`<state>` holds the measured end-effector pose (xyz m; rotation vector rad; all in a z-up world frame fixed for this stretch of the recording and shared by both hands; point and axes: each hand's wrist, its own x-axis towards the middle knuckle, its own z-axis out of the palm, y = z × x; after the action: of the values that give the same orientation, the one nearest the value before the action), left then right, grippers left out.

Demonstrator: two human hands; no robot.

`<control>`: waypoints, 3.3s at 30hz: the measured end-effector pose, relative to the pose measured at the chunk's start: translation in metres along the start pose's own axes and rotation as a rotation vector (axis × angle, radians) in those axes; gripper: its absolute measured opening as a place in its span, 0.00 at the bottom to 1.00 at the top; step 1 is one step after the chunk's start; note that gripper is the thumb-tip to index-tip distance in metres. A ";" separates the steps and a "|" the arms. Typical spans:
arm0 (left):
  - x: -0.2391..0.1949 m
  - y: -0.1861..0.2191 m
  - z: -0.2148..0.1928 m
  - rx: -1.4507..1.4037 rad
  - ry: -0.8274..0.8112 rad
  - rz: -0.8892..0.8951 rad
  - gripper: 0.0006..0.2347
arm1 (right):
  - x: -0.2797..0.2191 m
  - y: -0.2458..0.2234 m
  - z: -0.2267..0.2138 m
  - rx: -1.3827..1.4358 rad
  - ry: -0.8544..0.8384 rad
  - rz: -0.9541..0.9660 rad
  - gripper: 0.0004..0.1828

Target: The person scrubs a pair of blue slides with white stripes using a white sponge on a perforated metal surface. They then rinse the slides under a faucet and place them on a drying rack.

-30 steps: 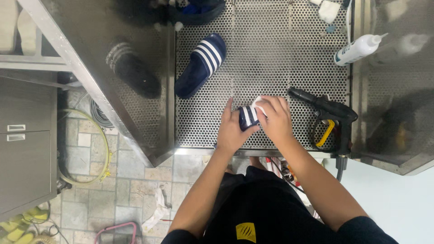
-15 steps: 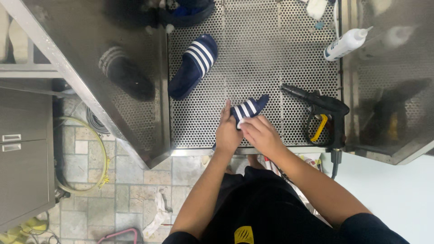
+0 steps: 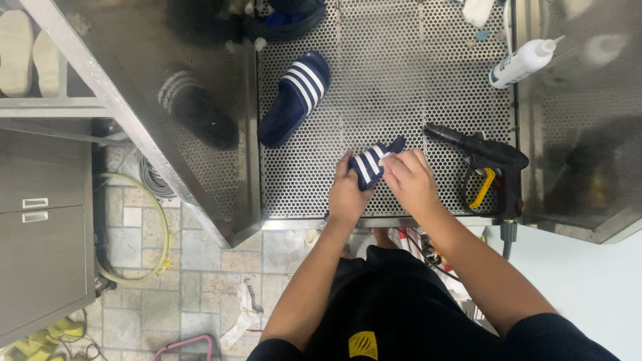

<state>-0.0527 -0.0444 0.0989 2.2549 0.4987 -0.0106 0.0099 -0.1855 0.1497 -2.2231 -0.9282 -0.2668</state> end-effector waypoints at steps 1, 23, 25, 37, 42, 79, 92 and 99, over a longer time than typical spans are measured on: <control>0.000 -0.001 0.000 -0.011 0.012 0.004 0.22 | -0.001 -0.002 0.001 0.026 -0.025 -0.003 0.12; 0.001 -0.003 0.004 0.038 0.012 0.032 0.26 | 0.000 -0.001 0.006 0.050 -0.061 0.047 0.10; 0.002 -0.003 0.004 0.035 0.014 0.037 0.25 | 0.001 -0.004 0.004 0.059 -0.087 0.044 0.10; 0.001 -0.008 0.009 0.060 -0.011 0.052 0.26 | 0.001 -0.007 0.003 0.077 -0.113 0.024 0.10; 0.000 -0.010 0.012 0.081 -0.048 0.059 0.22 | -0.010 -0.010 -0.009 0.076 -0.181 0.033 0.10; 0.047 0.005 -0.038 0.199 -0.139 0.449 0.32 | -0.009 0.047 -0.023 0.294 -0.099 0.138 0.12; 0.057 0.002 -0.026 0.214 -0.110 0.456 0.31 | 0.013 0.025 -0.019 0.110 -0.190 -0.029 0.10; 0.054 0.006 -0.030 0.206 -0.095 0.445 0.31 | 0.014 0.027 -0.019 0.129 -0.174 -0.071 0.10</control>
<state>-0.0054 -0.0071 0.1142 2.5078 -0.0649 0.0601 0.0399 -0.2038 0.1550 -2.1218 -1.0878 -0.0449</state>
